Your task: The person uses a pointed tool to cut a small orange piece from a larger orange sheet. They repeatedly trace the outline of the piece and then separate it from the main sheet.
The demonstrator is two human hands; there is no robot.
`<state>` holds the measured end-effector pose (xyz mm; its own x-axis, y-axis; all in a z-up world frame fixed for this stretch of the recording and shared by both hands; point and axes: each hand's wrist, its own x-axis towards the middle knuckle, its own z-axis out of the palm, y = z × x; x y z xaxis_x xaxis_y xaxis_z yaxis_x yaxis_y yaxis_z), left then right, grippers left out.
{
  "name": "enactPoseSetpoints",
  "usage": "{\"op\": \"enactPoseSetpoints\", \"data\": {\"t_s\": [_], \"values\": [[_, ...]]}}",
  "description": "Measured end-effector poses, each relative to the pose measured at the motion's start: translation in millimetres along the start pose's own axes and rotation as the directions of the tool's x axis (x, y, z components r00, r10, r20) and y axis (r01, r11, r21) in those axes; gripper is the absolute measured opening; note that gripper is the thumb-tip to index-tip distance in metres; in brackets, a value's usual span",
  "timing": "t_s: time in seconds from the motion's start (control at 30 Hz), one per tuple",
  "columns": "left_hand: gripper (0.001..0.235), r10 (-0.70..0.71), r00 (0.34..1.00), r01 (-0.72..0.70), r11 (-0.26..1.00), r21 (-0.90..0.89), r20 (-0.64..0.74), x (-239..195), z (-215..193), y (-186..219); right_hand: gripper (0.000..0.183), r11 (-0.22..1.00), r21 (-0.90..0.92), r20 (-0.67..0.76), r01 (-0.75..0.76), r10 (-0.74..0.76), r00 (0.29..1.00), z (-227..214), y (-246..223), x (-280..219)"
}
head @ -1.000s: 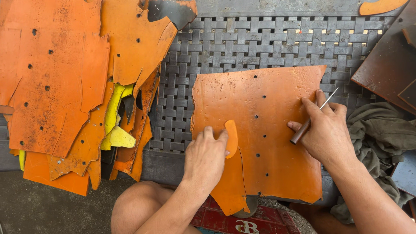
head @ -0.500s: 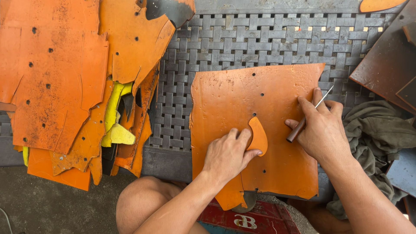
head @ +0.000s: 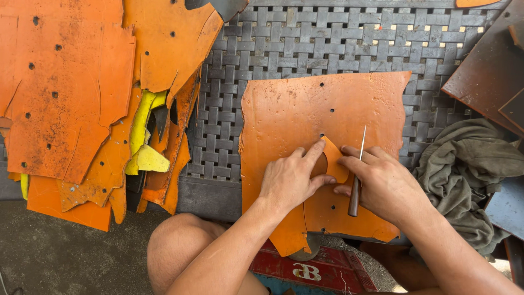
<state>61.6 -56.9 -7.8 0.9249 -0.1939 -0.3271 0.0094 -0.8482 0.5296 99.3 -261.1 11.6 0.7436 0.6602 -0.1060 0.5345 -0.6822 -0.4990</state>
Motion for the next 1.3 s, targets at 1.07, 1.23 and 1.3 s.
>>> {"op": "enactPoseSetpoints", "data": {"t_s": [1.07, 1.23, 1.3], "values": [[0.055, 0.016, 1.0, -0.015, 0.999, -0.033, 0.02, -3, -8, -1, 0.03, 0.995, -0.052, 0.064, -0.085, 0.088, 0.994, 1, 18, -2], [0.069, 0.001, 0.997, 0.003, 0.999, -0.052, 0.081, 0, -14, 0, 0.036, 0.998, -0.051, -0.024, -0.02, 0.019, 1.0, 3, 11, -5], [0.073, 0.022, 0.997, -0.018, 0.999, -0.044, 0.08, 1, -18, -1, 0.034, 0.996, -0.063, -0.027, -0.059, 0.058, 0.998, 7, 6, -7]]}}
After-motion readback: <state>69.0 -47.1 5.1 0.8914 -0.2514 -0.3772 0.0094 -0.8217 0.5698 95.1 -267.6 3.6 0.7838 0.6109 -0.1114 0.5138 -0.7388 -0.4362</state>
